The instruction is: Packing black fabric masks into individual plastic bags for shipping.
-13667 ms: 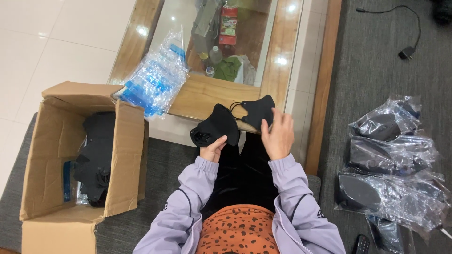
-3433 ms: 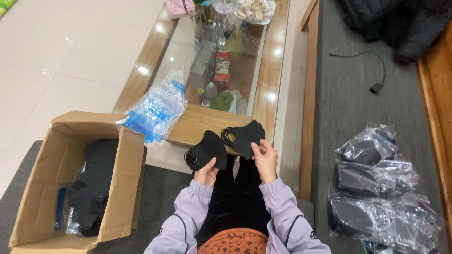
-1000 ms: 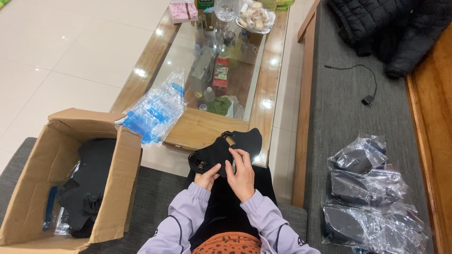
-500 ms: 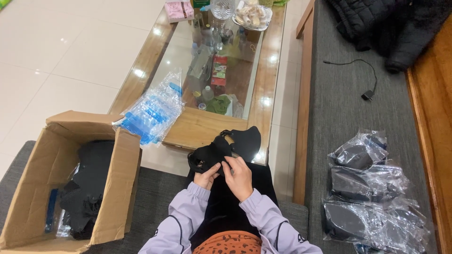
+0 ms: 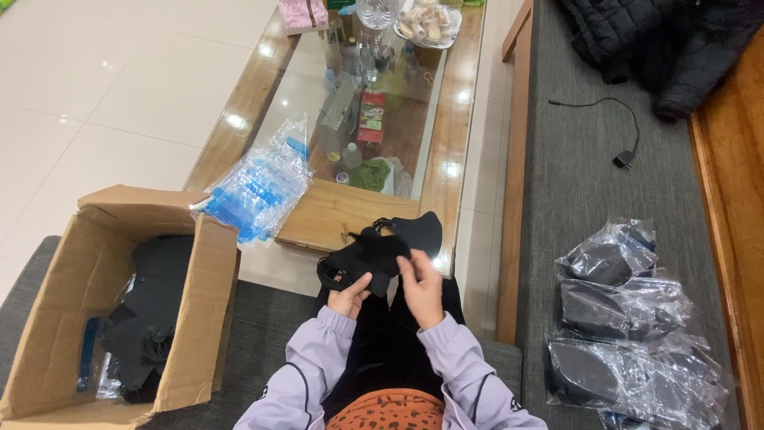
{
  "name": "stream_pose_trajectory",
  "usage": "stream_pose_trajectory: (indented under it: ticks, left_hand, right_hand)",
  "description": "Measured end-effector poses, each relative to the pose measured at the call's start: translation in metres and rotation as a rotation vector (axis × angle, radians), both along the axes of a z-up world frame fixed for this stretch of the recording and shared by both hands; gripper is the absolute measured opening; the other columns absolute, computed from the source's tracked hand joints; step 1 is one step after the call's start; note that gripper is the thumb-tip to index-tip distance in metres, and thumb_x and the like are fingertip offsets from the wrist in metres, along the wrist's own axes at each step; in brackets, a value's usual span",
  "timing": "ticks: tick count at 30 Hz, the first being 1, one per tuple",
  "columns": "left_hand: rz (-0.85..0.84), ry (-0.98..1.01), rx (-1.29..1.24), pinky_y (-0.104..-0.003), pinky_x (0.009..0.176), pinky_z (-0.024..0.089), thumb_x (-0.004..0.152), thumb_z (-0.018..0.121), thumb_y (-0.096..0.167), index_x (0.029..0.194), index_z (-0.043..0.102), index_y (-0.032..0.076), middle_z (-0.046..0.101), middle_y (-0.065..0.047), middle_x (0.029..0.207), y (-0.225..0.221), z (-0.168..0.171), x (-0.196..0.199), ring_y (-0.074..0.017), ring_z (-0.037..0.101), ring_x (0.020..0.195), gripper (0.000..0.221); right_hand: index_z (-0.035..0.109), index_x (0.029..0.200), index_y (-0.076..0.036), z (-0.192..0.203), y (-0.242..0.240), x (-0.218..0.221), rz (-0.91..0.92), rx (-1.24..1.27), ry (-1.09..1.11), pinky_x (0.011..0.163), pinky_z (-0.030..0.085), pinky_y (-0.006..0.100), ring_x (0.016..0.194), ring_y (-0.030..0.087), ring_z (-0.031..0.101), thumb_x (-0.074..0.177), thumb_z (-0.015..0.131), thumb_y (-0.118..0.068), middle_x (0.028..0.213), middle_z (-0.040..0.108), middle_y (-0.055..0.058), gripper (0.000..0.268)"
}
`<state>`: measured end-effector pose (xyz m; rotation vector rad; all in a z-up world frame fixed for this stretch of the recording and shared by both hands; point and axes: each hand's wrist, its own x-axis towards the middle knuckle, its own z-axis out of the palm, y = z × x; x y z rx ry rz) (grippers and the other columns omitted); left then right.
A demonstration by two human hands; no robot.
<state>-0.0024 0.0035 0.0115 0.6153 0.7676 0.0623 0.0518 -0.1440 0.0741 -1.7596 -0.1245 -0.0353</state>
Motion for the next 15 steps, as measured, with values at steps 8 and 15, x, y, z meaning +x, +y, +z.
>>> stream_pose_trajectory:
  ticks: [8,15]
  left_hand:
    - [0.131,-0.082,-0.162,-0.038,0.077,0.067,0.079,0.083,-0.007,0.106,0.074,0.007,0.077,-0.017,0.107,0.013,-0.005,0.001,-0.0321,0.077,0.086,0.032]
    - [0.179,-0.074,-0.165,-0.034,0.070,0.066,0.077,0.082,-0.012,0.096,0.078,0.003,0.079,-0.017,0.099,0.009,0.015,-0.001,-0.0296,0.077,0.081,0.025]
  right_hand:
    - [0.069,0.109,0.000,-0.007,-0.023,0.030,-0.122,0.102,0.305,0.038,0.046,0.021,0.049,0.015,0.060,0.097,0.068,-0.011,0.075,0.073,0.013,0.016]
    - [0.069,0.111,-0.001,-0.036,-0.034,0.044,-0.079,0.110,0.237,0.043,0.048,0.021,0.049,0.012,0.062,0.095,0.071,-0.012,0.070,0.071,0.007,0.020]
